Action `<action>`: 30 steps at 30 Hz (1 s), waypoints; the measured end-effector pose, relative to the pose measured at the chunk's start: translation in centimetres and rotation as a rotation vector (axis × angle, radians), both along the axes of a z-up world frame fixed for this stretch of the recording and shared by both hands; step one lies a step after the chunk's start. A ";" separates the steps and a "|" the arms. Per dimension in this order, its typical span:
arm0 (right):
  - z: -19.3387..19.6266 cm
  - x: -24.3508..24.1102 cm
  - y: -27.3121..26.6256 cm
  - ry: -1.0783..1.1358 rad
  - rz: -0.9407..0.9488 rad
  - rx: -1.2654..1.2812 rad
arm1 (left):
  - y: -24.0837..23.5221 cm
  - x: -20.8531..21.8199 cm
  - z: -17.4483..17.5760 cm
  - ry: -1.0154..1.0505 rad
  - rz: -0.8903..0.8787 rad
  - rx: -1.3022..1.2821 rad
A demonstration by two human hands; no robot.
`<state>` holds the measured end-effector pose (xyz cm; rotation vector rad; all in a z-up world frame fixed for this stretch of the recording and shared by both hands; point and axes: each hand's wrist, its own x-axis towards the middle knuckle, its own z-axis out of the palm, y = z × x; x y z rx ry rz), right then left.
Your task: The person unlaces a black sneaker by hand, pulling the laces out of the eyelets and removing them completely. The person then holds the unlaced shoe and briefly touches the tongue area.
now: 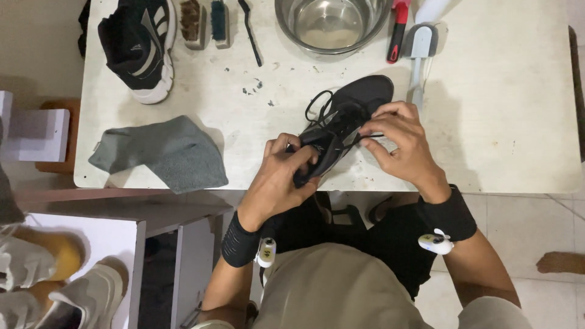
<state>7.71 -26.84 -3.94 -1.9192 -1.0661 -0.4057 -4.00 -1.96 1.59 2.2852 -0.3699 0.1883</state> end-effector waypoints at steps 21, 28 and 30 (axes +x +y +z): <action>2.8 0.8 -0.2 0.046 -0.062 -0.060 | -0.1 0.0 2.3 0.033 -0.007 -0.032; 4.5 -0.3 2.6 0.110 0.062 -0.127 | -0.1 1.2 3.2 0.036 0.079 0.046; 4.3 -0.4 2.9 0.117 0.091 -0.151 | -0.3 1.3 3.7 0.147 0.095 0.097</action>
